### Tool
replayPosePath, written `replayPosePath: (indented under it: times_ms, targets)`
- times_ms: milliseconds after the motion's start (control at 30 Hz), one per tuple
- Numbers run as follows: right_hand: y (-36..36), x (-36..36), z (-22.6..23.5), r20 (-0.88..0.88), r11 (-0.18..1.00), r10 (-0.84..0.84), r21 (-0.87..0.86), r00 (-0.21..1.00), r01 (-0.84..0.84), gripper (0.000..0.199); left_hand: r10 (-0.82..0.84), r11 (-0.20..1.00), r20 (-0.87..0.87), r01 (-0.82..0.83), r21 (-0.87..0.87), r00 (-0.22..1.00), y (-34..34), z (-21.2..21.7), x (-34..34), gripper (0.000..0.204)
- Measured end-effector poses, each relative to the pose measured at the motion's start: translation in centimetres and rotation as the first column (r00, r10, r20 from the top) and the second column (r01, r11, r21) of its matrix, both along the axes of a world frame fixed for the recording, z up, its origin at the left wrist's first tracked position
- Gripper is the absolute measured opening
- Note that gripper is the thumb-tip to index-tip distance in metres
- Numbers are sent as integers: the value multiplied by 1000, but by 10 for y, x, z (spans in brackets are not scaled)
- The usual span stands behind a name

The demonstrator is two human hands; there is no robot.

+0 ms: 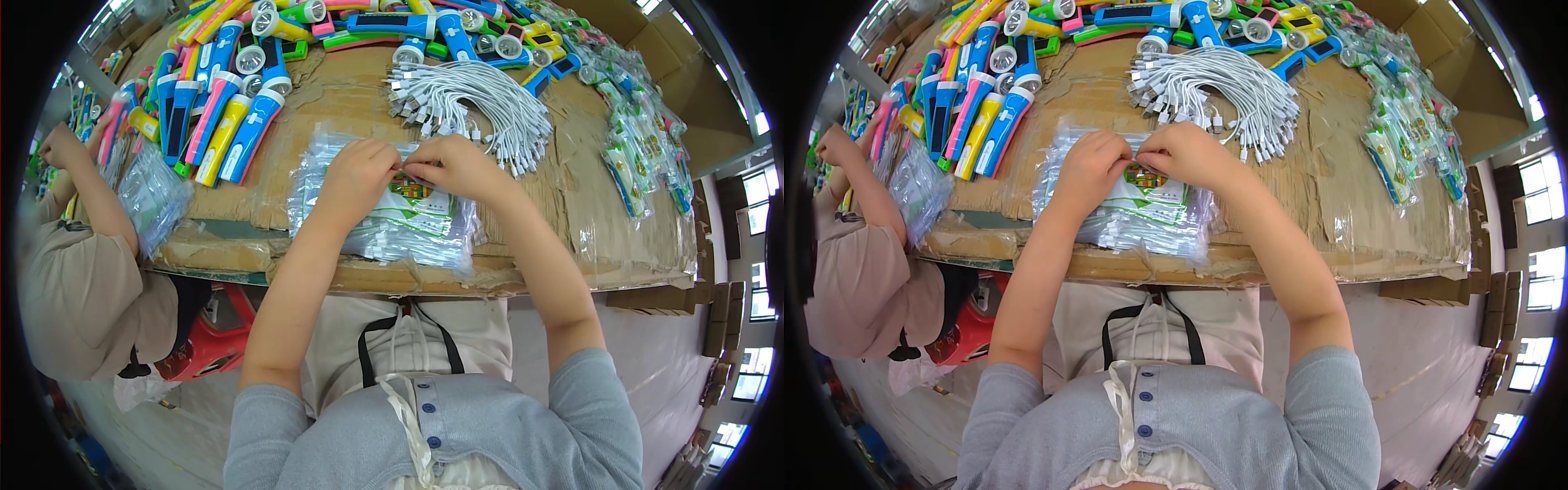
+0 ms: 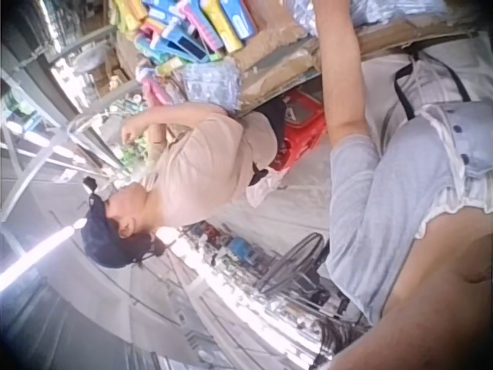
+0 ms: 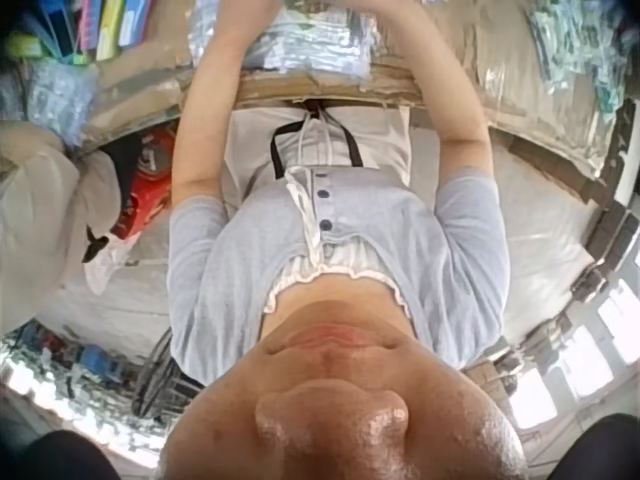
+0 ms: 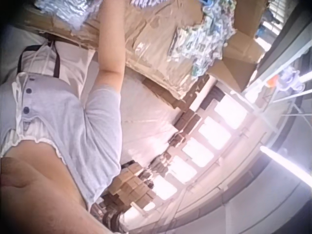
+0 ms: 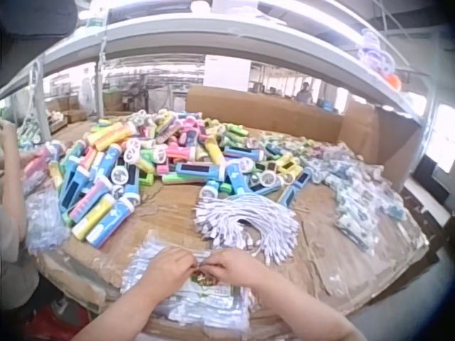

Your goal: Placing small colorful flashlights into plastic bags.

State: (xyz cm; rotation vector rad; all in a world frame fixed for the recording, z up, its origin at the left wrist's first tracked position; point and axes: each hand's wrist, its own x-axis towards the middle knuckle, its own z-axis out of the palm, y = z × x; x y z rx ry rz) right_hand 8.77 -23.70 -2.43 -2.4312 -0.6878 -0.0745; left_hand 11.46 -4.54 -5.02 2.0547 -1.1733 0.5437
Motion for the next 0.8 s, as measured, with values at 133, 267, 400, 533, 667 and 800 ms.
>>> replayPosePath:
  times_ms: [133,267,400,533,667,800]
  targets:
    - [4,-2,3,-82,997,12,81,997,-6,16,27,1000,-13,-27,2,1000,1,-1,-1,15]
    - [1,0,-4,-11,995,26,92,1000,-25,16,17,1000,-3,-17,-3,1000,0,-1,-1,15]
    - [6,-2,0,-81,997,-33,72,996,39,15,5,1000,2,-5,5,1000,0,-2,1,15]
    - [15,-6,-2,154,984,-102,-133,983,123,17,2,1000,-11,-2,-3,1000,-2,-1,1,14]
    - [13,-6,-4,-24,972,-188,140,982,189,24,19,997,47,-22,68,999,-2,-4,1,14]
    - [11,-7,-5,-197,943,-145,270,970,196,26,148,959,114,-171,227,982,4,6,-5,14]
